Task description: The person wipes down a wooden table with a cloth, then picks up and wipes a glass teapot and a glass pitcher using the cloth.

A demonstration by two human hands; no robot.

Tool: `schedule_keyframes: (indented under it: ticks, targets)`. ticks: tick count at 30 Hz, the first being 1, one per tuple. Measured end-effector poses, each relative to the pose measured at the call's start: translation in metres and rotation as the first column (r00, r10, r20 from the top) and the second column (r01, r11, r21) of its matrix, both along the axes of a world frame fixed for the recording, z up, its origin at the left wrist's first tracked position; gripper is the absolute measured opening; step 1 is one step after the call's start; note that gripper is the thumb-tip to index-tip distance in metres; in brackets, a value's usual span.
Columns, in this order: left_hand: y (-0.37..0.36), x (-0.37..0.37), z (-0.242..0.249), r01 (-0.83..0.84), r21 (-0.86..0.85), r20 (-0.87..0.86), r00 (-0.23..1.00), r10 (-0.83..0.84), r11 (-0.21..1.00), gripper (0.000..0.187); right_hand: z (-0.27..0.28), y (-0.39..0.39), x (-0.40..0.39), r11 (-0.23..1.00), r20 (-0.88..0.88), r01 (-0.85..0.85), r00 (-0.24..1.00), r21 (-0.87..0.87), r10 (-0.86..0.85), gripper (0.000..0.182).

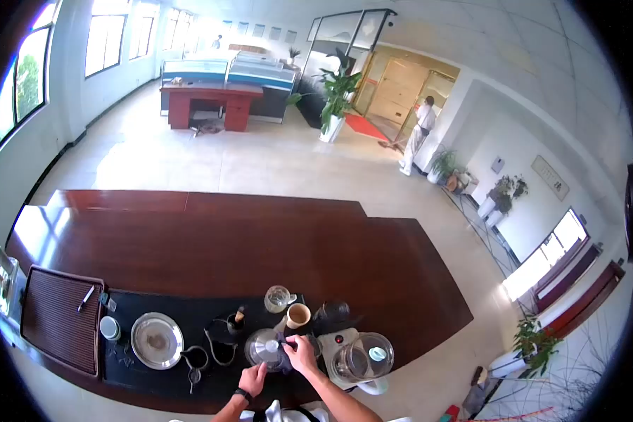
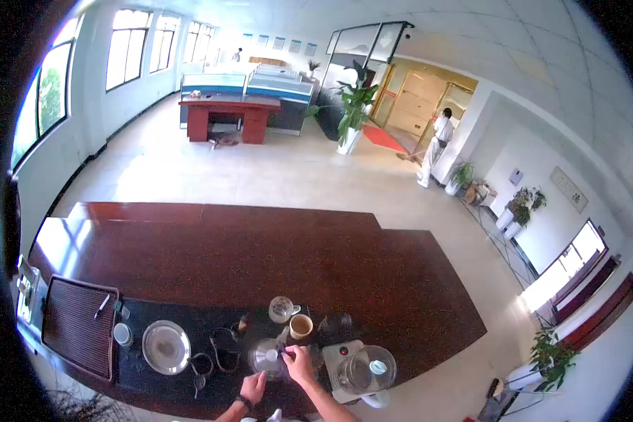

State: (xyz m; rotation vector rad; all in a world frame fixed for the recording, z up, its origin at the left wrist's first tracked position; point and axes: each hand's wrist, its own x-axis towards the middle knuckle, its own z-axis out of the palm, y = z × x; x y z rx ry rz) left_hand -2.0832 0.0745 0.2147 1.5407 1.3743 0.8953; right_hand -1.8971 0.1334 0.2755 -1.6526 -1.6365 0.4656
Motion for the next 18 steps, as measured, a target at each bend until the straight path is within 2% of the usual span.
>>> schedule_keyframes:
  ticks: [1,3,5,6,7,9,11,13,15,16,18]
  targets:
    - [-0.001,0.001,0.015,0.024,-0.091,0.0,1.0,-0.024,0.996,0.047,-0.002,-0.008,0.004,1.0,0.0,0.012,1.0,-0.013,-0.012,0.022]
    - [0.001,0.001,0.011,0.071,-0.123,0.033,0.997,-0.067,0.99,0.047,-0.001,0.008,0.007,0.998,-0.002,0.018,1.0,-0.052,-0.018,0.023]
    - [0.005,0.003,0.011,0.075,-0.094,0.02,0.997,-0.074,0.993,0.046,-0.002,0.038,0.0,0.994,-0.142,0.039,0.988,-0.106,-0.054,0.024]
    - [0.004,0.004,0.014,0.067,-0.046,0.118,0.991,-0.061,0.997,0.045,0.016,0.046,-0.009,0.981,-0.133,0.039,0.989,-0.192,-0.065,0.023]
    - [0.003,0.007,0.008,0.017,0.081,0.072,0.997,-0.023,0.997,0.045,0.006,0.053,-0.009,0.989,-0.113,0.002,0.993,-0.145,-0.018,0.022]
    - [-0.001,0.006,0.015,0.013,0.085,0.054,0.998,-0.018,0.996,0.043,0.016,0.038,-0.014,0.995,-0.157,0.019,0.987,-0.095,-0.034,0.02]
    - [-0.001,0.008,0.02,-0.006,-0.016,0.087,0.996,0.008,1.0,0.042,0.027,0.008,-0.014,0.996,-0.016,0.085,0.996,0.003,-0.085,0.016]
    - [-0.006,0.01,0.025,-0.021,0.066,0.106,0.994,0.014,0.998,0.042,0.02,-0.035,-0.019,0.991,-0.128,0.127,0.983,-0.04,-0.131,0.017]
    - [-0.002,0.007,0.02,0.028,-0.016,0.085,0.996,-0.026,0.999,0.041,0.014,-0.063,-0.035,0.999,-0.16,0.04,0.986,-0.017,-0.042,0.018]
    - [0.0,0.007,0.014,0.031,-0.017,0.083,0.996,-0.029,0.999,0.041,0.018,-0.066,-0.041,0.997,-0.194,0.004,0.981,-0.083,-0.02,0.019]
    - [0.004,0.007,0.008,0.046,-0.018,0.075,0.996,-0.045,0.999,0.04,0.01,-0.065,-0.046,0.998,-0.257,0.046,0.965,-0.042,-0.056,0.02]
